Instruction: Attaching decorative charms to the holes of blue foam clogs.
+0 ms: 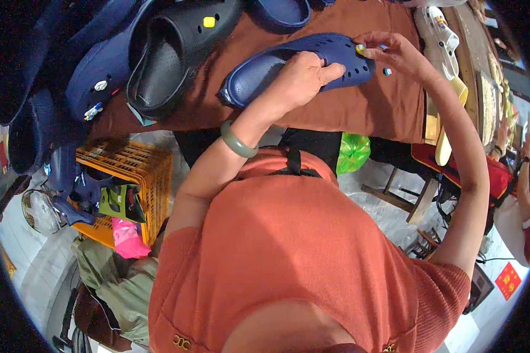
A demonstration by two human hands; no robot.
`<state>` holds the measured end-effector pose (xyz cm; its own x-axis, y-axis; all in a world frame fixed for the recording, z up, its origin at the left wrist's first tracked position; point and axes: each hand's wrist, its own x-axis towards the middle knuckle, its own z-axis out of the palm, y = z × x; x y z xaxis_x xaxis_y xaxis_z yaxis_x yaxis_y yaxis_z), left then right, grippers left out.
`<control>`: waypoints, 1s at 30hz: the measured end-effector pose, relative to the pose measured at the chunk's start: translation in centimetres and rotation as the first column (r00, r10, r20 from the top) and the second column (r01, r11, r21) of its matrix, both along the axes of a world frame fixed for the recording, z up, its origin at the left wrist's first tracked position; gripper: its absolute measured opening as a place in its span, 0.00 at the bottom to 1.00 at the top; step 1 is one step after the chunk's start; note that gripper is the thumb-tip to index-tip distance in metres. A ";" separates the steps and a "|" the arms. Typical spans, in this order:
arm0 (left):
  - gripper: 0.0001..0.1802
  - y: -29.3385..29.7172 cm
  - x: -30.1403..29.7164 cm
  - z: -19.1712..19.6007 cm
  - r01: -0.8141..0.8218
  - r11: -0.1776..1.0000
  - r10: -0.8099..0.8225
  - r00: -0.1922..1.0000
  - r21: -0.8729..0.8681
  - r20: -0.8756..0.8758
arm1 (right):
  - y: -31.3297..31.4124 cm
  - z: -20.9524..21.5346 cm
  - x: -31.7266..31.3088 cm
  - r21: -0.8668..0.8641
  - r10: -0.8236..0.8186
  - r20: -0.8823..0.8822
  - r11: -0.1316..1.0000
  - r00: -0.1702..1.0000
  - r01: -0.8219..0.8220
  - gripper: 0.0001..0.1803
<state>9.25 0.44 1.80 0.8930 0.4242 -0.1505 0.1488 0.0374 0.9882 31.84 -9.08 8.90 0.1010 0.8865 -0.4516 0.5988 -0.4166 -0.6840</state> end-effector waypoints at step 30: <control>0.28 0.3 -0.1 0.8 0.017 0.997 -0.015 0.999 0.077 -0.036 | -2.0 -3.6 -1.1 0.298 -0.138 -0.128 0.939 0.982 0.170 0.14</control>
<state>9.17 0.75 2.60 0.8944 0.4216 -0.1492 0.1834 -0.0415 0.9822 30.78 -11.13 5.29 0.2147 0.9607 -0.1763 0.4632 -0.2590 -0.8475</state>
